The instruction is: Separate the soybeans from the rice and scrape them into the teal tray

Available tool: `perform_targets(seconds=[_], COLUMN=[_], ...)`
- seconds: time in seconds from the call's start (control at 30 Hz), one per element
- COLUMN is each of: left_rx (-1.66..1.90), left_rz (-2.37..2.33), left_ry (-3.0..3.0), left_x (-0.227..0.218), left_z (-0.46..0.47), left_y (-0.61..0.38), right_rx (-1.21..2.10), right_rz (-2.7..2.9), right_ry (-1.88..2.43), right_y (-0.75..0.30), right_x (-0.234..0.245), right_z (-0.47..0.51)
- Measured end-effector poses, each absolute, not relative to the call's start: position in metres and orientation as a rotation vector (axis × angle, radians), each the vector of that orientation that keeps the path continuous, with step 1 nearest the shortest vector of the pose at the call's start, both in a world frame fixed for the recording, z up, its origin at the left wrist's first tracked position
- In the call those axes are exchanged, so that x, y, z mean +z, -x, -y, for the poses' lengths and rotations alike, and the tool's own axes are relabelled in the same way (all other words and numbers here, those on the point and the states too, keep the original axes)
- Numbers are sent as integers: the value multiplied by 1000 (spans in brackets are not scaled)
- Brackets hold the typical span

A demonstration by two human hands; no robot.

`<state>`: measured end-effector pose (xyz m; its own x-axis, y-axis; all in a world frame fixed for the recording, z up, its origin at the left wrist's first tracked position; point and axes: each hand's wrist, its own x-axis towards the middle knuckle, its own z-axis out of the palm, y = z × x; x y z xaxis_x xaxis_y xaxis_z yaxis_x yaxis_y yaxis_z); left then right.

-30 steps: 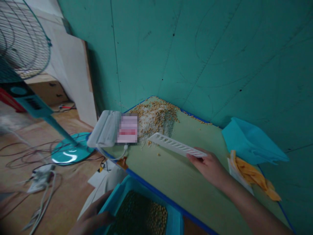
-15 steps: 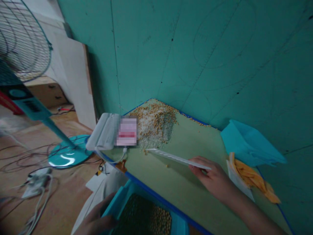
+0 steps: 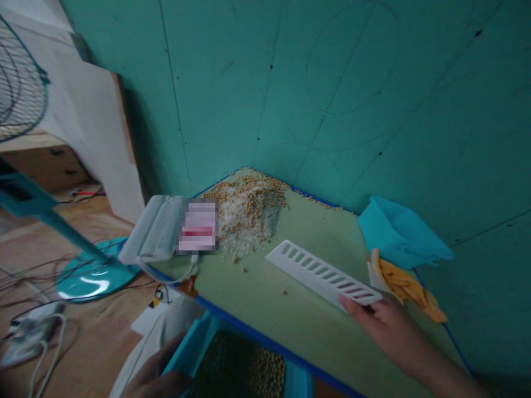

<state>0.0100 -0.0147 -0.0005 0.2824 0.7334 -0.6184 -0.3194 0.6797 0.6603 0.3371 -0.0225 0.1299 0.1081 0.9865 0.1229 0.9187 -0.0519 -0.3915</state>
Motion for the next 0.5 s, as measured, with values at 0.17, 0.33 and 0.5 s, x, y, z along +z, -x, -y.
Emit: perform_targets(seconds=[0.17,0.33,0.5], left_rx=[739,789,806], left_rz=[-983,-941,-1013], left_ry=[-361,-385,-391], left_x=[12,6,8], left_z=[14,18,16], left_y=[-19,-12,-6], right_rx=[258,329,411], right_rz=[1933,1997,2011], right_ry=[2043,1987,1913], right_y=[-335,-315,-291], right_x=[116,114,125], right_z=[36,33,27])
